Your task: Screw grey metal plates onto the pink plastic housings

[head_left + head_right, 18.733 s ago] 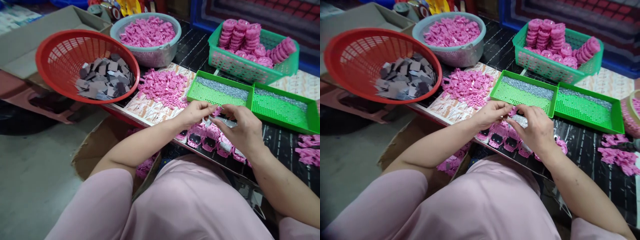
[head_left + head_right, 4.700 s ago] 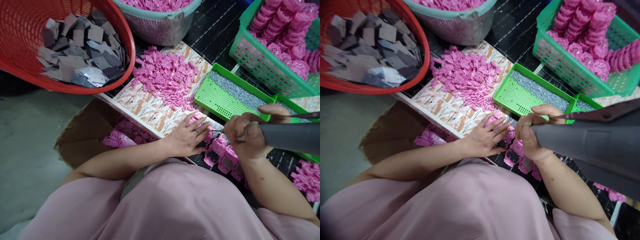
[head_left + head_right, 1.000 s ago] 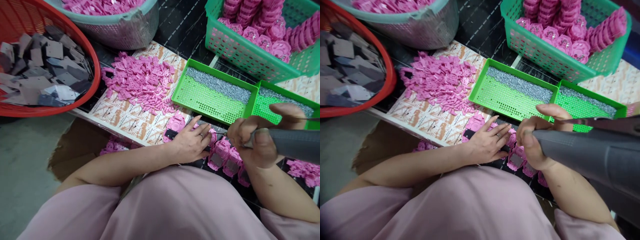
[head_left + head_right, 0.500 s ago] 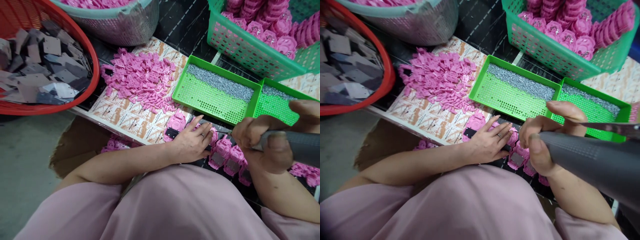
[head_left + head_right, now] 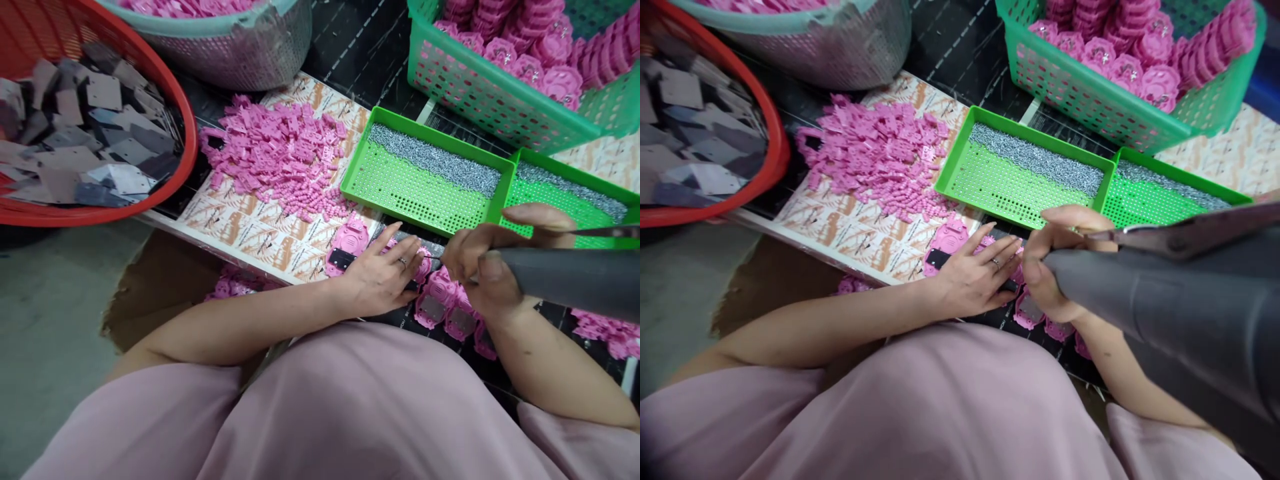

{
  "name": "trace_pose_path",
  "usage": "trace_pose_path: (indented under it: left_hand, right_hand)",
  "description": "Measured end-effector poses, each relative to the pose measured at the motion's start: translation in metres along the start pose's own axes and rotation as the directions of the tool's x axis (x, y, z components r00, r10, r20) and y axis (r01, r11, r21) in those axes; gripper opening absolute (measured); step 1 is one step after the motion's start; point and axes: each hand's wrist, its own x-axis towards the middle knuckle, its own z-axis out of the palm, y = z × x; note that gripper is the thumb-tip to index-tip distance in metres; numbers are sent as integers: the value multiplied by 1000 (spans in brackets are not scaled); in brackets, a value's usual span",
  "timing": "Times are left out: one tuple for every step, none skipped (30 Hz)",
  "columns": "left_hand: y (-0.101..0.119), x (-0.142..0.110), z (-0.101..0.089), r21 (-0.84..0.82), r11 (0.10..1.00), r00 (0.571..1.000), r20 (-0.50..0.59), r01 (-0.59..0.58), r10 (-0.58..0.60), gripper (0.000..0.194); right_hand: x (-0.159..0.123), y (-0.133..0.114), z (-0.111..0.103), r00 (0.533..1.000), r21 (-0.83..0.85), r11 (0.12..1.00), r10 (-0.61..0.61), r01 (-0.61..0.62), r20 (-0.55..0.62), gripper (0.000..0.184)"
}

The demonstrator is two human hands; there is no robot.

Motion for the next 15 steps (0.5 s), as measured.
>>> trace_pose_path:
  left_hand:
    - [0, 0, 0, 8, 1000, 1000, 0, 4, -4, 55]
    - [0, -1, -1, 18, 1000, 1000, 1, 7, -7, 55]
    - [-1, -2, -2, 27, 1000, 1000, -1, 7, -7, 56]
    - [-1, -4, -4, 36, 999, 1000, -3, 8, -8, 57]
    - [-1, -5, -5, 45, 999, 1000, -4, 11, -11, 57]
    - [-1, -7, -7, 54, 998, 1000, -4, 18, -18, 58]
    - [-1, -7, -10, 63, 998, 1000, -6, 30, -29, 58]
    - [0, -8, -11, 68, 997, 999, -12, 45, -44, 58]
    - [2, -7, -13, 70, 996, 998, -22, 58, -56, 58]
    - [5, -6, -14, 65, 996, 998, -36, 58, -55, 58]
    - [9, -3, -14, 53, 998, 998, -55, 43, -41, 59]
    - [13, 0, -12, 34, 999, 997, -70, 18, -15, 60]
    - [18, 4, -10, 11, 1000, 997, -77, -12, 13, 62]
    - [23, 8, -7, -12, 999, 997, -75, -39, 38, 65]
    - [27, 11, -3, -32, 998, 996, -68, -55, 53, 67]
  right_hand:
    - [1, -3, -1, 1000, 32, 999, -23, 23, 15, 37]
    - [3, -8, -4, 999, 43, 999, -13, 12, 29, 25]
    - [4, -14, -6, 999, 32, 999, 22, -23, 34, 9]
    - [5, -20, -9, 999, 18, 999, 41, -41, 17, 17]
    - [7, -26, -13, 999, 4, 999, 33, -33, -19, 31]
    - [8, -31, -17, 998, -10, 1000, 5, -5, -66, 38]
    - [8, -35, -21, 992, -27, 999, -37, 34, -122, 40]
    - [9, -36, -24, 978, -44, 997, -78, 71, -193, 38]
    - [10, -35, -27, 962, -58, 994, -103, 91, -254, 38]
    - [11, -32, -29, 946, -67, 993, -117, 101, -303, 38]
    - [13, -28, -31, 932, -70, 992, -124, 106, -341, 39]
    - [15, -22, -31, 918, -71, 991, -135, 117, -372, 39]
    - [18, -16, -31, 910, -71, 988, -156, 139, -384, 38]
    - [21, -10, -30, 905, -74, 981, -194, 179, -379, 35]
    - [24, -4, -28, 901, -84, 972, -237, 222, -364, 30]
